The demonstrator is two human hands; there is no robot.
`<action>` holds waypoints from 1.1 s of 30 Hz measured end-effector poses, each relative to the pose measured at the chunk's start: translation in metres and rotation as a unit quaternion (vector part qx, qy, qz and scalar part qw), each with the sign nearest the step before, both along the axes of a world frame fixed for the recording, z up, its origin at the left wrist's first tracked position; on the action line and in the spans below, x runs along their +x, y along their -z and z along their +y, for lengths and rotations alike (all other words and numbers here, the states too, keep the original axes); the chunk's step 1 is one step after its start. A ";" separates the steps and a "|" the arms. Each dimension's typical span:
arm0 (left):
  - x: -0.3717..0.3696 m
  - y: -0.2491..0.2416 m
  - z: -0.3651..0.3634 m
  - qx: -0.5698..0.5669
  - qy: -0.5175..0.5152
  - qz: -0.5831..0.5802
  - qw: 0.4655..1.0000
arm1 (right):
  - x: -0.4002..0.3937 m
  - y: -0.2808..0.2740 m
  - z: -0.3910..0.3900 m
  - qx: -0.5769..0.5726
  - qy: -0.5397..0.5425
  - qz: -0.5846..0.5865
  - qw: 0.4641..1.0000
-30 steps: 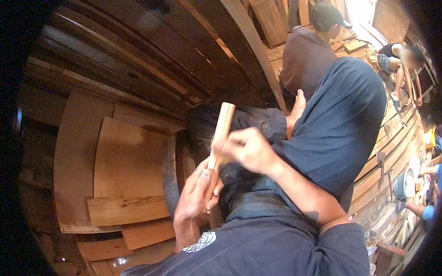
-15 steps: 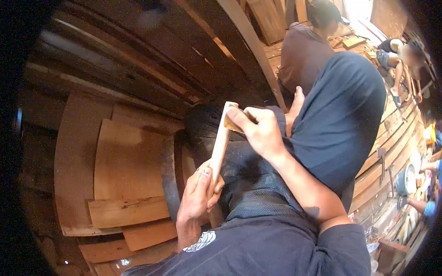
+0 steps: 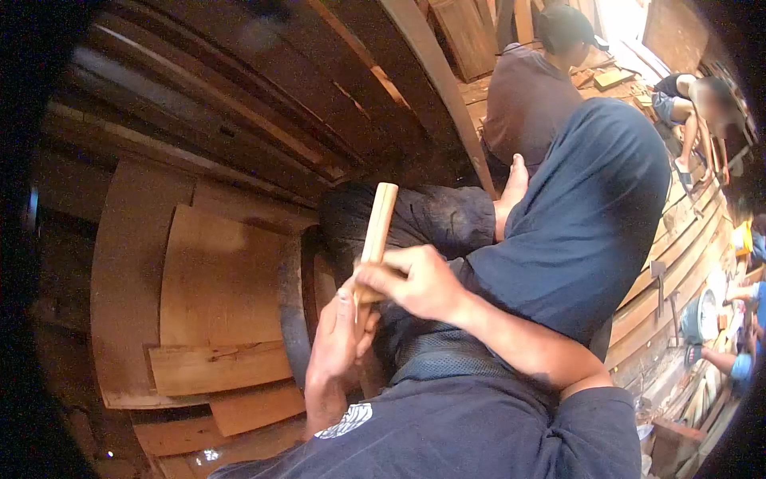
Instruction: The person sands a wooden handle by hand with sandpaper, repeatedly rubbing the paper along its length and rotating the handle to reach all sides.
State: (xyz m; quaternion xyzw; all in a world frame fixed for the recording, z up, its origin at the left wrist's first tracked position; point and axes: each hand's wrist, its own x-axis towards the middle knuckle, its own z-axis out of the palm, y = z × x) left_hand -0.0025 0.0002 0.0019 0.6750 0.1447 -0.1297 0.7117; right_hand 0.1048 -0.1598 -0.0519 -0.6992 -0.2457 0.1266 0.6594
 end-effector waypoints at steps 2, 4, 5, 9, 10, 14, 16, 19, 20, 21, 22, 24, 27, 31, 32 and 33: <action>0.000 0.005 0.002 0.014 -0.007 -0.033 0.999 | -0.006 -0.006 0.009 0.045 0.006 -0.042 0.998; 0.002 0.005 -0.005 0.021 -0.004 -0.043 0.999 | 0.002 -0.018 0.001 0.016 0.080 -0.049 0.995; 0.003 0.004 -0.008 0.021 0.013 -0.057 0.998 | 0.004 -0.022 0.002 0.066 0.126 -0.055 0.988; 0.001 0.000 -0.005 -0.051 -0.004 -0.010 0.999 | 0.010 -0.019 -0.003 0.039 0.112 -0.319 0.940; 0.001 -0.002 -0.002 -0.078 -0.009 -0.023 0.997 | 0.007 -0.023 -0.009 -0.016 0.076 -0.340 0.937; 0.000 -0.004 0.005 -0.137 -0.011 -0.028 0.990 | -0.003 -0.046 -0.023 -0.122 0.018 -0.394 0.911; -0.002 -0.005 0.003 -0.171 0.003 -0.038 0.984 | -0.003 -0.059 -0.028 -0.173 -0.007 -0.429 0.886; -0.002 0.000 0.005 -0.197 0.031 -0.062 0.978 | 0.002 -0.083 -0.033 -0.245 -0.065 -0.455 0.854; -0.002 -0.002 0.005 -0.200 0.028 -0.065 0.977 | 0.005 -0.092 -0.033 -0.264 -0.088 -0.465 0.841; -0.003 -0.002 0.006 -0.202 0.022 -0.068 0.977 | 0.009 -0.106 -0.033 -0.303 -0.098 -0.491 0.811; -0.003 0.001 0.009 -0.209 0.023 -0.062 0.976 | 0.015 -0.122 -0.032 -0.338 -0.108 -0.516 0.779; -0.004 0.003 0.011 -0.237 0.009 -0.088 0.968 | 0.030 -0.151 -0.027 -0.389 -0.118 -0.545 0.733; -0.005 0.003 0.014 -0.255 -0.010 -0.111 0.961 | 0.059 -0.168 -0.010 -0.388 -0.141 -0.556 0.721; -0.002 0.006 0.018 -0.268 -0.047 -0.115 0.955 | 0.033 -0.149 0.020 -0.391 -0.182 -0.524 0.734; -0.002 0.010 0.021 -0.266 -0.062 -0.103 0.957 | 0.030 -0.129 0.024 -0.325 -0.232 -0.529 0.748; -0.002 0.012 0.022 -0.262 -0.077 -0.088 0.958 | 0.018 -0.125 0.026 -0.299 -0.260 -0.503 0.768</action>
